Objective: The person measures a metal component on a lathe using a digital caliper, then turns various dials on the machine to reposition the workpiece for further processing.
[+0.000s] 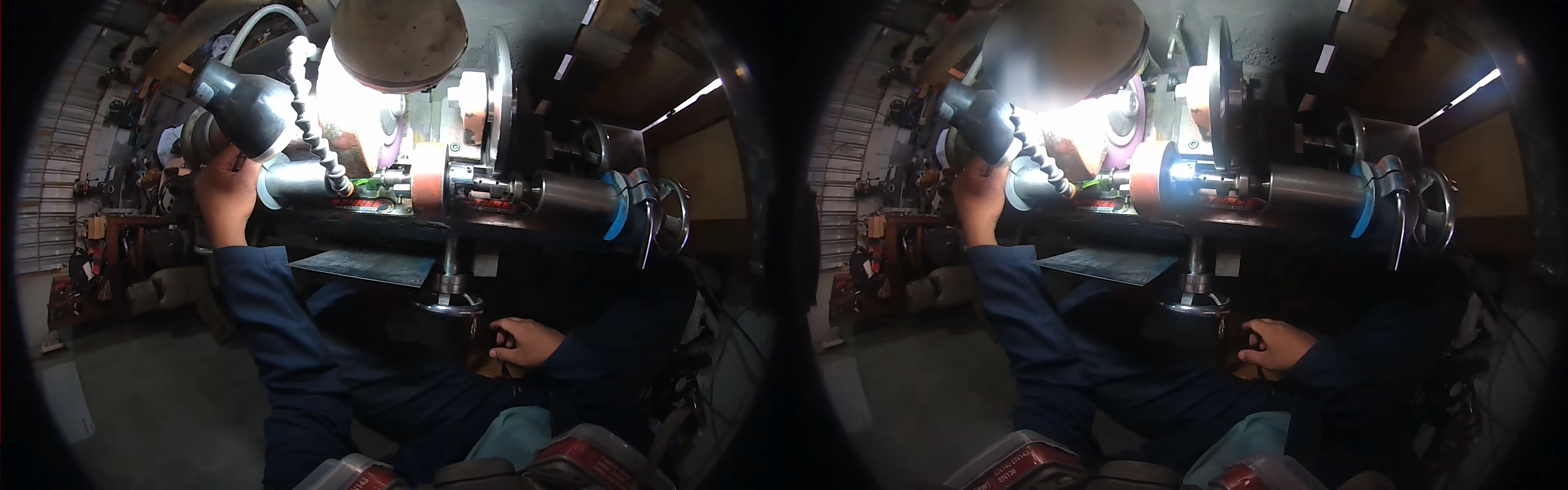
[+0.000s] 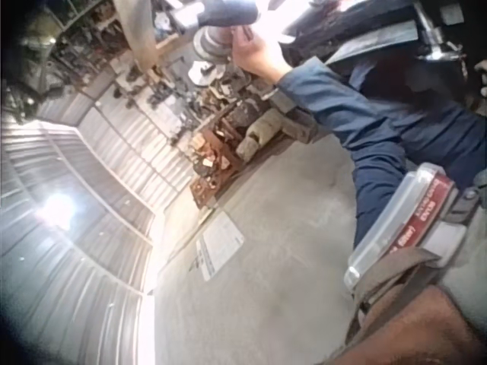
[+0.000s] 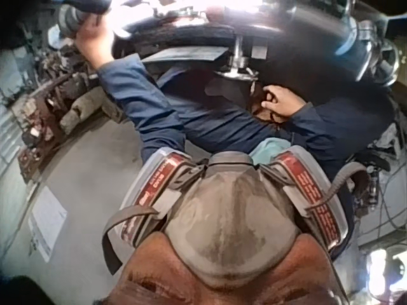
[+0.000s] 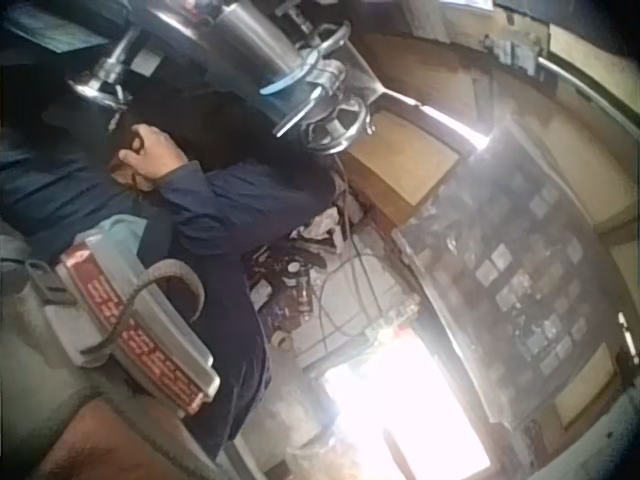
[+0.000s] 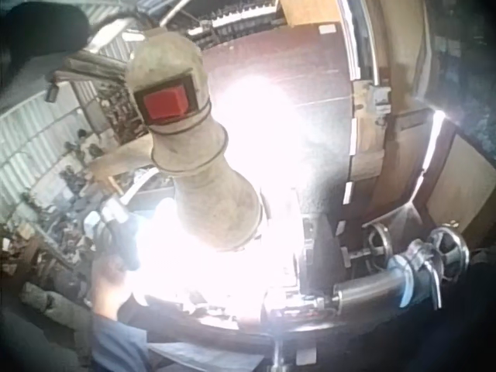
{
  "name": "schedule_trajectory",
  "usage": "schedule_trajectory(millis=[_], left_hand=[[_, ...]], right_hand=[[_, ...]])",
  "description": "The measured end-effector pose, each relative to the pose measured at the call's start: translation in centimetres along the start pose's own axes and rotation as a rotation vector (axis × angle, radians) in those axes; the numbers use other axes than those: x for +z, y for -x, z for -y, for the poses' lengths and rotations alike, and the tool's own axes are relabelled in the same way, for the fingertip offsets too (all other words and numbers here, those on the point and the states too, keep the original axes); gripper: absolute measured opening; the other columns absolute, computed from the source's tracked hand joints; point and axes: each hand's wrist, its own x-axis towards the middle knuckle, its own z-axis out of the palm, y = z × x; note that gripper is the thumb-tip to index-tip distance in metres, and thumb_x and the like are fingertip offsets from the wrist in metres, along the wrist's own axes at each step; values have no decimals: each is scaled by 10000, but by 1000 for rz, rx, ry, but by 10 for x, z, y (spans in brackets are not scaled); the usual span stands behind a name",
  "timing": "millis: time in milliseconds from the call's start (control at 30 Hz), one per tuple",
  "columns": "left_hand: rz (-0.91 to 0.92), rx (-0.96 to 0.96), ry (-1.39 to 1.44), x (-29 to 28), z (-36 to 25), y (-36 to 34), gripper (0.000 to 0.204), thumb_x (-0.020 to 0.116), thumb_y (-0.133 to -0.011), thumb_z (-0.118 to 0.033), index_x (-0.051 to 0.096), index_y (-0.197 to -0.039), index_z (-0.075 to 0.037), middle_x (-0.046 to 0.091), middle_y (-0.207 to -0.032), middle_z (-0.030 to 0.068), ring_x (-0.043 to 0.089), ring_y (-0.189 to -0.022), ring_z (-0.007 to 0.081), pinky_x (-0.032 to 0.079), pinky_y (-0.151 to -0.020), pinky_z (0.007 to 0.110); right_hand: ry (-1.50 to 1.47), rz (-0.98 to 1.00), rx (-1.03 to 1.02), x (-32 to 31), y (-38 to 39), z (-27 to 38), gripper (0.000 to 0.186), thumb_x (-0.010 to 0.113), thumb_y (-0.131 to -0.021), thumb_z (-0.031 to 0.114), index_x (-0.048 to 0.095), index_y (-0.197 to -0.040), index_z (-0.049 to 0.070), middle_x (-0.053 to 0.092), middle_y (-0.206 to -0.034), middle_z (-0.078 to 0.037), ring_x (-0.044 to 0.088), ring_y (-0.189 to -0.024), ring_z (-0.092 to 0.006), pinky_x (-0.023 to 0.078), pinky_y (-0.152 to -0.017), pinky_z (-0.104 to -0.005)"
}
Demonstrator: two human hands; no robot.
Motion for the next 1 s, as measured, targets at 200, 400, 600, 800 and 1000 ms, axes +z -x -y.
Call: schedule_trajectory(millis=[200, 400, 600, 800, 1000], left_hand=[[-24, 49, 12, 1, -2, 2, 304, 726, -825, -238, 731, -1096, -100, 705, -748, 90, 613, -716, 45, 493, -673, 275], [-70, 54, -36, 0, -6, 4, 285, 749, -820, -244, 746, -1054, -82, 721, -779, 105, 640, -710, 71, 507, -688, 283], [-504, 160, 557, -3, 14, 13, 285, 695, -912, -222, 707, -1011, 45, 746, -870, 92, 691, -802, 178, 532, -769, 322], [-323, -355, 718, -17, 69, 83, 245, 523, -881, -197, 660, -868, 6, 717, -778, 101, 651, -680, 163, 473, -611, 291], [268, -555, 926, 82, 133, 133, 230, 515, -925, -321, 582, -878, -107, 667, -735, 115, 550, -482, 153, 387, -414, 266]], right_hand=[[116, 17, 5, 2, 1, -4, 675, 691, -886, 405, 507, -1372, -24, 637, -1132, -155, 610, -1102, -318, 486, -943, -392], [252, 49, -6, 4, 4, 4, 658, 690, -886, 405, 526, -1353, -28, 621, -1246, -189, 587, -1193, -338, 479, -1000, -394], [209, 382, -94, 4, 3, 71, 498, 623, -962, 365, 581, -1325, 26, 648, -1206, -217, 631, -1138, -373, 504, -980, -402], [-423, 200, -490, 46, -72, 167, 347, 514, -1040, 270, 598, -1272, 26, 673, -980, -92, 640, -798, -173, 513, -721, -303], [-1158, -81, -445, 102, -236, 226, 398, 365, -1089, 331, 579, -1228, 26, 592, -821, -8, 523, -632, -87, 444, -554, -265]])
